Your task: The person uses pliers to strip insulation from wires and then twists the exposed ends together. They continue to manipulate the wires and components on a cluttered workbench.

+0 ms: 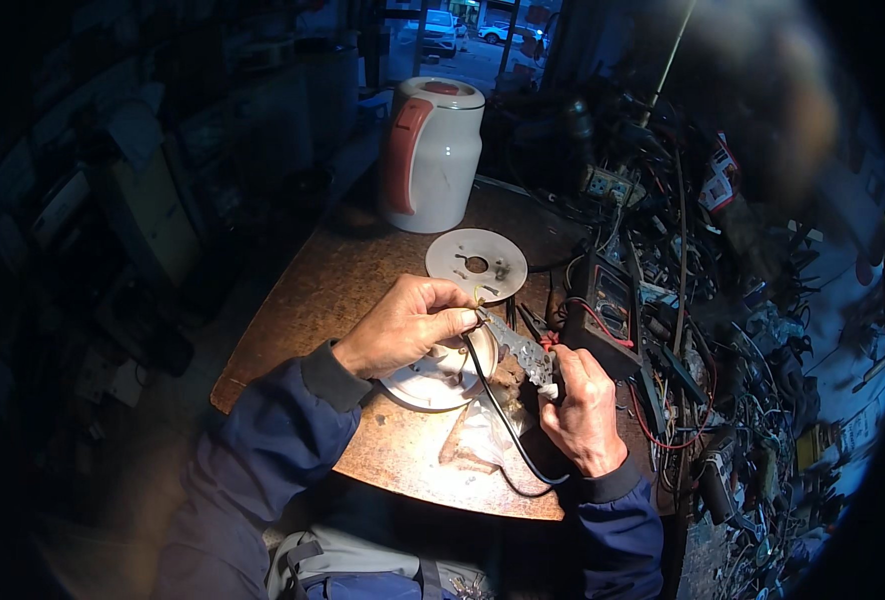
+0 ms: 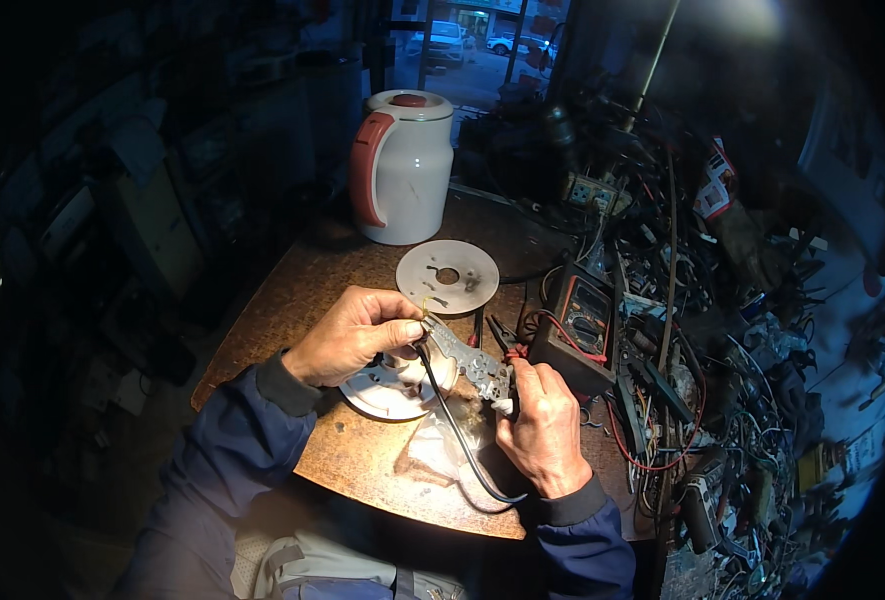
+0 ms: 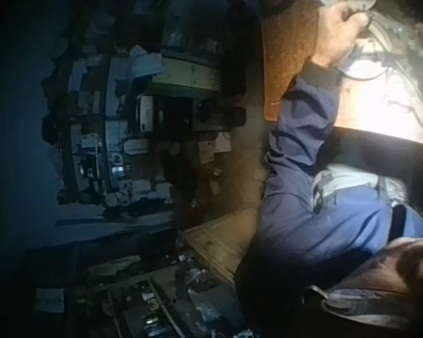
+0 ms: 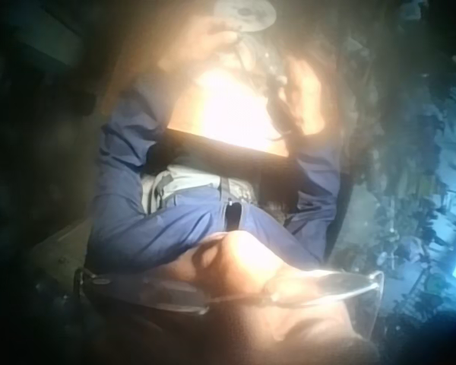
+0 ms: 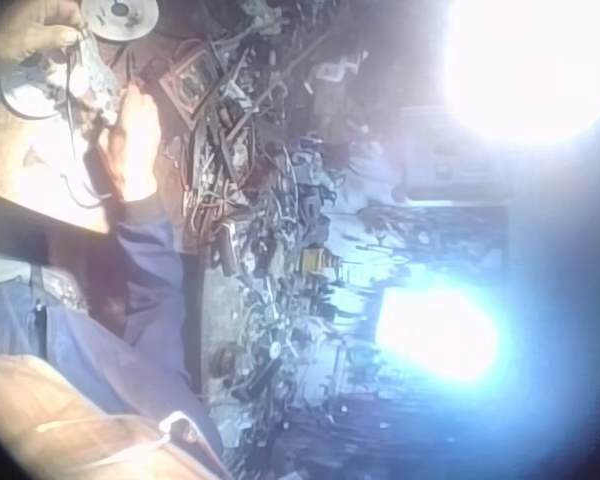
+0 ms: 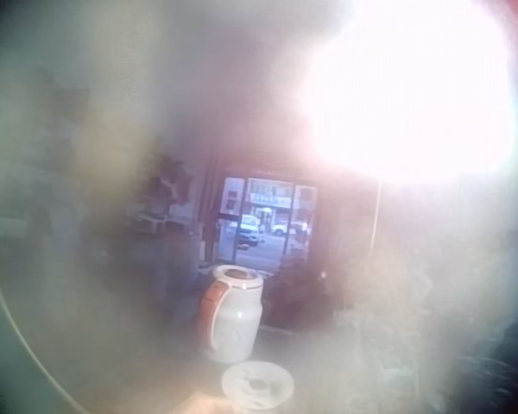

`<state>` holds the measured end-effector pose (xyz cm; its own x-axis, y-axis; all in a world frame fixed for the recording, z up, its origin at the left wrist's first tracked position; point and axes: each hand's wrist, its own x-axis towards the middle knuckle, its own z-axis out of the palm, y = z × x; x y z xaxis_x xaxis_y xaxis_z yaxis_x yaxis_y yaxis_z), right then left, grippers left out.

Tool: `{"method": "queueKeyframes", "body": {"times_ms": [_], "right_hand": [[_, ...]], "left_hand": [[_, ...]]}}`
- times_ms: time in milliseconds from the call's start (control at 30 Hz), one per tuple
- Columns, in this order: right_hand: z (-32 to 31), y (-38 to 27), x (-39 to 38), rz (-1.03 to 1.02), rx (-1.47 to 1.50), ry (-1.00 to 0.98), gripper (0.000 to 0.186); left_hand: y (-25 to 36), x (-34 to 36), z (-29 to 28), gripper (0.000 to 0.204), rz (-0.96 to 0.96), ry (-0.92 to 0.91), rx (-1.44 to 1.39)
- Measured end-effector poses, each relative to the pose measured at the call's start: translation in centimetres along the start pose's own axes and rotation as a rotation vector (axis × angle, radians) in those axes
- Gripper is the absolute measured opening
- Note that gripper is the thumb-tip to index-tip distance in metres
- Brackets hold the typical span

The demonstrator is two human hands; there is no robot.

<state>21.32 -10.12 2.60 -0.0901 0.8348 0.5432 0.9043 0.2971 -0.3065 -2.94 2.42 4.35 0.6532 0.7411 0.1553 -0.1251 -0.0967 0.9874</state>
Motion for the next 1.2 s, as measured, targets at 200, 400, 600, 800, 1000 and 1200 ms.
{"method": "queueKeyframes", "body": {"times_ms": [200,400,600,800,1000,1200], "right_hand": [[0.2,0.3,0.0,-0.026,0.044,0.048,0.056],[0.1,0.3,0.1,-0.032,0.012,0.043,0.057],[-0.1,0.4,0.2,-0.030,0.005,0.013,0.056],[-0.1,0.8,0.1,-0.027,0.026,-0.015,0.056],[-0.1,0.7,0.1,-0.042,0.052,-0.009,0.056],[-0.2,0.9,0.2,-0.062,0.093,-0.008,0.057]], "left_hand": [[0.1,0.1,-0.1,0.014,0.008,-0.018,0.003],[0.4,0.0,-0.2,0.014,0.019,-0.032,0.041],[0.4,0.0,-0.6,0.015,-0.013,-0.066,0.032],[0.5,-0.1,-0.9,0.018,-0.033,-0.114,0.016],[0.7,-0.2,-1.1,0.018,-0.070,-0.150,-0.045],[0.1,0.0,-1.2,0.016,-0.088,-0.161,-0.128]]}}
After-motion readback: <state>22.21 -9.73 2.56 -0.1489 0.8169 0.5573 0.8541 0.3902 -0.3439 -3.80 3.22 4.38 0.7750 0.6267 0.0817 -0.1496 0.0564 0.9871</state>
